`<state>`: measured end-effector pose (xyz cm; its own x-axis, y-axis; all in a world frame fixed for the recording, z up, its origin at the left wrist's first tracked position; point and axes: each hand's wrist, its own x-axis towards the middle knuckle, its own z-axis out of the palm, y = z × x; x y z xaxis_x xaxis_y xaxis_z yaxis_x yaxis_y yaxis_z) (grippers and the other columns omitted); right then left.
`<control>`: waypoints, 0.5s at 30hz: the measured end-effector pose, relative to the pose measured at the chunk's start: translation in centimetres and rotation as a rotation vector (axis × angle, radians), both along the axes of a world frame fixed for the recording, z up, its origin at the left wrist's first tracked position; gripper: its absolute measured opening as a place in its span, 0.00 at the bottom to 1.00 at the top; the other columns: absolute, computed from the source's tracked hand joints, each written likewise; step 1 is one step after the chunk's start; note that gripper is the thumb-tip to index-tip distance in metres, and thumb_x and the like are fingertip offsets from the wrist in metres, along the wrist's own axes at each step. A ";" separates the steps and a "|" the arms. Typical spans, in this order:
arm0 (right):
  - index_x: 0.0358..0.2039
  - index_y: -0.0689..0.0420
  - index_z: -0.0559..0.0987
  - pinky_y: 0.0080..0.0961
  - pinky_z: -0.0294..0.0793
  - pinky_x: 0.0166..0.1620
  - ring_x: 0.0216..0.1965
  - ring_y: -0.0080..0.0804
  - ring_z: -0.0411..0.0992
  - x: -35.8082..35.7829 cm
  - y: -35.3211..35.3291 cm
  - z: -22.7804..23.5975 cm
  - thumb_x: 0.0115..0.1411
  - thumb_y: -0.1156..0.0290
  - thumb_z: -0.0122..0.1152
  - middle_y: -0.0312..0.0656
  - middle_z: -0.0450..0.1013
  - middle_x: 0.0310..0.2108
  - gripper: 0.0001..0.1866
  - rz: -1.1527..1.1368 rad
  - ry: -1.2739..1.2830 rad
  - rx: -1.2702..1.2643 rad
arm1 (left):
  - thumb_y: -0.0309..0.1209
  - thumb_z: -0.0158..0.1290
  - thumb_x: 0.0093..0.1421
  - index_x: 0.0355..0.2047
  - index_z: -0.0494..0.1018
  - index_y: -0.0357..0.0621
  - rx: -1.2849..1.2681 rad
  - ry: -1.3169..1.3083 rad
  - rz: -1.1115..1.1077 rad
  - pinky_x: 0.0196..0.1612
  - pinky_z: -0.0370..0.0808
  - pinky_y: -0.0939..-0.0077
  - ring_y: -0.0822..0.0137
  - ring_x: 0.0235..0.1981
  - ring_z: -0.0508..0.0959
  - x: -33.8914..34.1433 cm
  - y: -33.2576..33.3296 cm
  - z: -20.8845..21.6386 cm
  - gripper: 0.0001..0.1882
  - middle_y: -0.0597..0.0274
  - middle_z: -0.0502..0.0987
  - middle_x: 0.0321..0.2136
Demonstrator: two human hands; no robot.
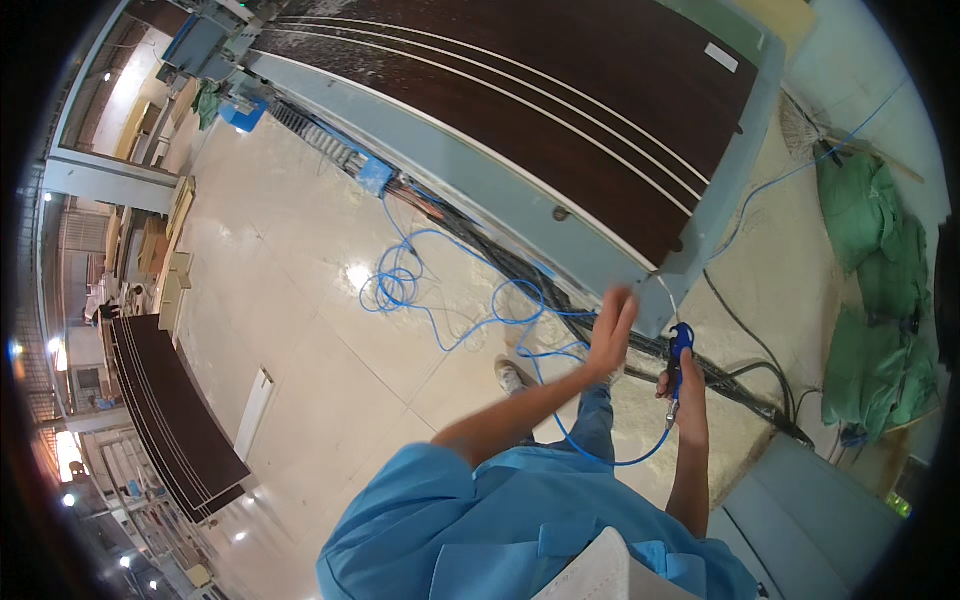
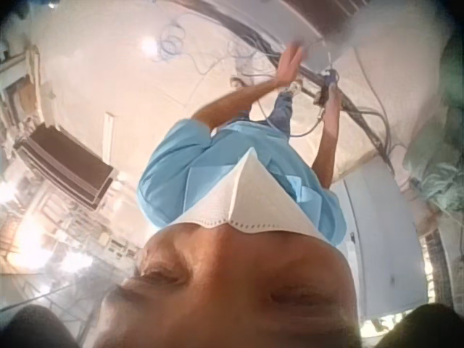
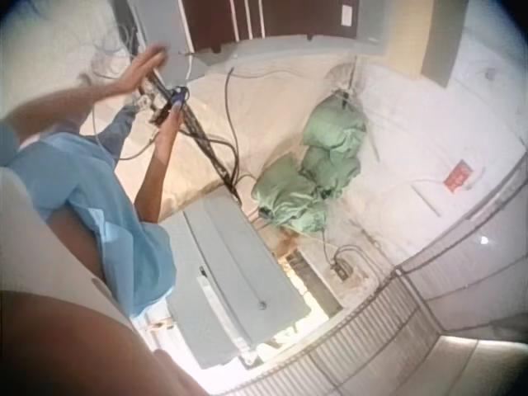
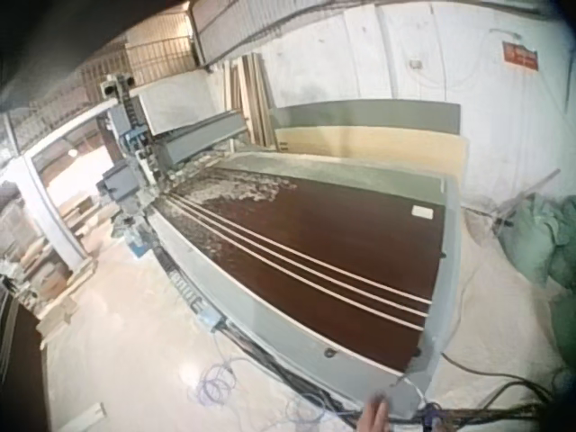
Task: The person uses a blue air gun to blow dust and debris from the floor and the surfaces of large industrial machines. They also measure a machine with a tape measure and place a paper label on it.
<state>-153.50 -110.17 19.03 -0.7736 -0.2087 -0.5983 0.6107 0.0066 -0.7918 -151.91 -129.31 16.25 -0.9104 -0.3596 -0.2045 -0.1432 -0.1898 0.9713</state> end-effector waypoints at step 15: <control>0.28 0.56 0.69 0.26 0.65 0.18 0.14 0.23 0.64 -17.7 -31.5 0.2 0.72 0.53 0.47 0.32 0.66 0.16 0.21 -0.244 -0.120 -0.307 | 0.46 0.61 0.57 0.34 0.78 0.47 -0.869 -0.963 -0.008 0.35 0.76 0.58 0.51 0.34 0.81 52.4 -37.7 -0.5 0.16 0.56 0.82 0.29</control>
<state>-171.17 -141.71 19.25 -0.7512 -0.2107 -0.6255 0.6530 -0.3749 -0.6580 -99.56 -167.01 15.72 -0.5314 -0.6993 -0.4781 -0.8469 0.4513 0.2812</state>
